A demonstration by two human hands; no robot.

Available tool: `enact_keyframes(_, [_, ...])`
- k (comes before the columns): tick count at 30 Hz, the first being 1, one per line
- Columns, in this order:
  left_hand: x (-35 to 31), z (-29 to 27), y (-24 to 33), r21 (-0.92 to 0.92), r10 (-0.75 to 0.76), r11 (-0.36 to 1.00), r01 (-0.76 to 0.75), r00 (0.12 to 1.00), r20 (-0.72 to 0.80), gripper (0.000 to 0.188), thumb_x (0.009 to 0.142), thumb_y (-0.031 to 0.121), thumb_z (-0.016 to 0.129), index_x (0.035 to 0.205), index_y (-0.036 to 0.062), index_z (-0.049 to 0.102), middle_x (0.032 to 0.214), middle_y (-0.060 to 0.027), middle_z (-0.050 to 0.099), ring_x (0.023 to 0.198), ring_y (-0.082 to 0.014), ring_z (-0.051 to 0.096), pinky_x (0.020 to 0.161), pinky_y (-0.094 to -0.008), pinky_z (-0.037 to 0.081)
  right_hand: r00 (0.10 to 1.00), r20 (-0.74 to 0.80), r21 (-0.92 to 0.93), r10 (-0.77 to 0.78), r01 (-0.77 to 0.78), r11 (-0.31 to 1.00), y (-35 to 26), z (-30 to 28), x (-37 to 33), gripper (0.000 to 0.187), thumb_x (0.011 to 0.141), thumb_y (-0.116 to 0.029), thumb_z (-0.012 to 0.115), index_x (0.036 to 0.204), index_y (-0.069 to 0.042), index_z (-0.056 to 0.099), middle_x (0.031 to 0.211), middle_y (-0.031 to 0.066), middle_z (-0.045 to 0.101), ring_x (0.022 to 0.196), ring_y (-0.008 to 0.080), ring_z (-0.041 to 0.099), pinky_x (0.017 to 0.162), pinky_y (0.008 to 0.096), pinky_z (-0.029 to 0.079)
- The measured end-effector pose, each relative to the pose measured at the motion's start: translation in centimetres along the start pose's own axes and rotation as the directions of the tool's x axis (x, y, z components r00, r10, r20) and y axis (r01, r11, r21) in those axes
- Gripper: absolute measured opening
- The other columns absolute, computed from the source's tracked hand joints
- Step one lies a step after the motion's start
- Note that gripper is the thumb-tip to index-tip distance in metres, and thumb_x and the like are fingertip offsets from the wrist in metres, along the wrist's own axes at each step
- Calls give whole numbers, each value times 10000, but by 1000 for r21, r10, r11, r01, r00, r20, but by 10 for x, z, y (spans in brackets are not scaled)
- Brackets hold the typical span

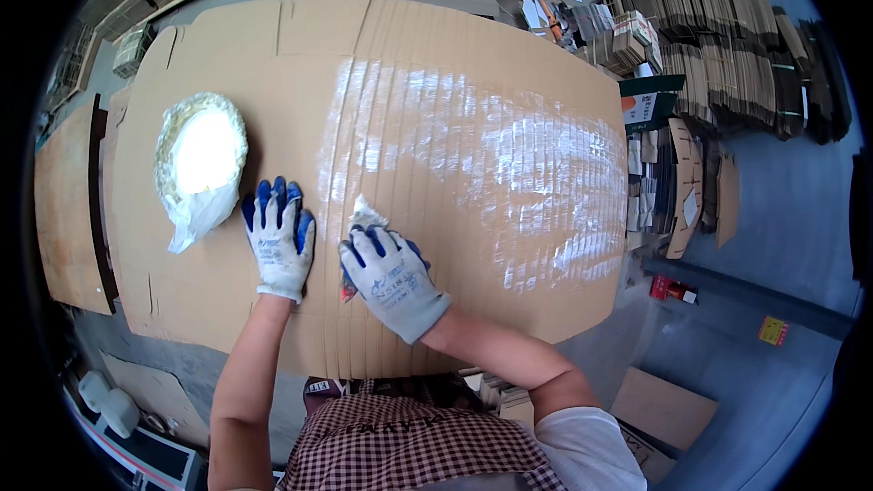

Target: The person applies white glue to a large flat cardboard sheet using a brush. They repeatedly dip the brush into a container of glue and spread it across the surface in broad strokes. The person works at a table in a warehouse-like space with stacks of cardboard nearby.

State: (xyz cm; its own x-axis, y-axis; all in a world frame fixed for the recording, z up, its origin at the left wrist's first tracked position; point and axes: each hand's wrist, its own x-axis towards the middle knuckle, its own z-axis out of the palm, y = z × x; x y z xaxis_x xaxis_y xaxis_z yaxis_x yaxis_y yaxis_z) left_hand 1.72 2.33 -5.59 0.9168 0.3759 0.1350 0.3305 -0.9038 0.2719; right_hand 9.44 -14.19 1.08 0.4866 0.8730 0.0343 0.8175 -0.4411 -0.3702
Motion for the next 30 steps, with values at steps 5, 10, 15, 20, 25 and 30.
enact_keyframes(5, [3,0,3,-20,-18,1000,18,999,-27,391,796,172,512,1174,75,482,1258,-122,414,1210,-321,312,1012,-478,181,909,-48,-126,413,-416,901,53,-21,13,371,694,-118,580,1048,-36,506,1142,139,481,981,263,514,805,356,444])
enact_keyframes(10, [0,4,6,-43,-33,999,32,999,-43,397,798,195,518,1176,77,480,1249,-117,423,1205,-322,318,1009,-490,181,985,-29,-96,172,-174,980,-10,-9,6,369,677,-104,583,1036,-55,516,1077,160,519,930,293,536,762,372,455])
enact_keyframes(15, [0,1,6,-50,-33,998,31,999,-32,395,802,213,514,1173,83,481,1250,-113,422,1200,-324,321,1005,-497,181,964,-20,-223,265,-263,939,30,-8,25,319,702,-143,563,1004,-50,516,939,154,557,790,308,561,701,376,464])
enact_keyframes(20, [-1,5,3,-37,-52,998,51,998,-26,397,801,222,511,1173,86,480,1254,-110,417,1202,-324,318,1000,-500,187,949,-101,-153,300,-312,938,29,-16,42,276,723,-135,547,985,-52,513,962,139,537,821,276,546,690,378,456])
enact_keyframes(25, [1,4,6,-56,-38,998,37,999,-20,401,796,222,516,1171,82,481,1253,-114,415,1199,-328,319,998,-504,188,982,-62,-193,180,-189,963,15,2,45,282,728,-124,555,1001,-72,505,918,144,555,785,304,564,683,375,466])
enact_keyframes(30, [0,4,3,-40,-39,998,38,999,-23,402,791,223,520,1165,79,483,1252,-113,415,1198,-329,318,999,-508,186,834,-84,-180,546,-551,815,73,-29,70,216,760,-113,522,972,-74,498,910,137,551,772,326,560,674,401,456])
